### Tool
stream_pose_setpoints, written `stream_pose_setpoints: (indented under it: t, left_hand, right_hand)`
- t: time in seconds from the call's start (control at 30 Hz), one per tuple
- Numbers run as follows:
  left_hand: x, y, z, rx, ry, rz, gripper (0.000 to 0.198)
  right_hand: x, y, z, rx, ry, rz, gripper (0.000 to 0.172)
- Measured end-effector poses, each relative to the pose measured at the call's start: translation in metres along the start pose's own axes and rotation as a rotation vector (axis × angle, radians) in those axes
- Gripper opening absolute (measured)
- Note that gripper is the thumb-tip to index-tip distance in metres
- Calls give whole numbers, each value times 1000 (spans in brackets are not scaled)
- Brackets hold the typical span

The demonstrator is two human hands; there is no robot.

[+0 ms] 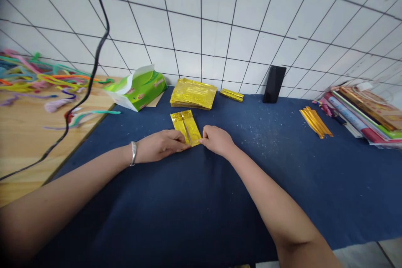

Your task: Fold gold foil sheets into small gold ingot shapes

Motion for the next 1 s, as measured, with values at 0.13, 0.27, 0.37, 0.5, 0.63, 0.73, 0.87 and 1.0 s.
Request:
stream_pose_setpoints:
  t: [0.13,0.27,0.37,0.5,0.63,0.73,0.87,1.0]
  left_hand:
    - [6,-1,8,-83,-70,-4,31]
    - [17,-7,12,-88,-186,-147,27]
    - [30,-12,13,-88,-236,-214,29]
    - [34,-13,14,-96,-247,-260,30]
    - [30,-11,10,-87,-200,-271,29]
    - [21,-10,-10,-8,-143,-258,27]
    - [-34,12,-66,341,-165,-484,29]
    - [-106,40,-64,345,-101,-628,31]
  right_hand:
    - [4,-2,-4,10,-40,5,8]
    - [4,-2,-16,122,-16,10,3]
    - [1,1,-26,189,-6,-1,2]
    - [-10,3,-26,141,-59,-35,4]
    - [-25,4,-7,2,-72,-82,6]
    - [-32,7,-2,10,-14,-105,11]
    - [-39,11,0,18,65,-132,36]
    - [-44,12,-1,9,101,-200,33]
Point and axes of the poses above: each hand's wrist, its own y-axis away from the middle knuckle, its own z-axis out of the palm, x = y × z, the point moved 10 cm from there along -y, towards the middle knuckle, and after that the axes turned 10 degrees about -y, right-handed, at the moved point
